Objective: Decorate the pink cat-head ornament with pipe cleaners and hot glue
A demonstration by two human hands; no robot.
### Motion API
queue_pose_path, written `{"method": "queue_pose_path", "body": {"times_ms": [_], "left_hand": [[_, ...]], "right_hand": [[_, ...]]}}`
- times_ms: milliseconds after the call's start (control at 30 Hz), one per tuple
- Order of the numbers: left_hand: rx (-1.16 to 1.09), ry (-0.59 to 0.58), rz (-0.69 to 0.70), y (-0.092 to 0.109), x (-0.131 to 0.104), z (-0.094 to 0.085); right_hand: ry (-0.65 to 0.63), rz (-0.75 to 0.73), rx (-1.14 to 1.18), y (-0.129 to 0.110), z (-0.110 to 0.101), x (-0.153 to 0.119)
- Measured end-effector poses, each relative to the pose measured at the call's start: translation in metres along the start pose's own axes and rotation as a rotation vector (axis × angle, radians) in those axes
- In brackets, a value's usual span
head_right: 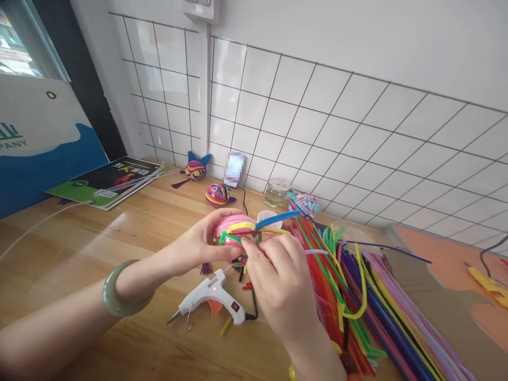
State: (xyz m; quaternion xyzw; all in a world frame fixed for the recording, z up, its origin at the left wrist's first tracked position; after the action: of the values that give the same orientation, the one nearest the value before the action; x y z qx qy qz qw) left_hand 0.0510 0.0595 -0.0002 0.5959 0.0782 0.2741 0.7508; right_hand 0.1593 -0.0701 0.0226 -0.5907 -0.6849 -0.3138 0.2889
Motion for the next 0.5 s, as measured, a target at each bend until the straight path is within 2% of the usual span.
{"method": "queue_pose_path", "body": {"times_ms": [500], "left_hand": [[0.053,0.029,-0.008,-0.001,-0.0015,-0.0038]], "right_hand": [[-0.035,-0.032,-0.062,-0.0043,-0.0023,0.0029]]}}
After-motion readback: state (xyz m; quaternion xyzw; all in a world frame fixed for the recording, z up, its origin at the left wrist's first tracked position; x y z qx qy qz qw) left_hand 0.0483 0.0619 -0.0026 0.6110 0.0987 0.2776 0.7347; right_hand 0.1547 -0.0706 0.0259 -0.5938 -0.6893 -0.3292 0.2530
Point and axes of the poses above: each hand's wrist, its own x-axis towards the middle knuckle, its own z-axis out of the palm, y = z × x, the point moved 2 cm from there along x, towards the middle knuckle, and after that the axes turned 5 degrees about z, right-handed, at the moved point
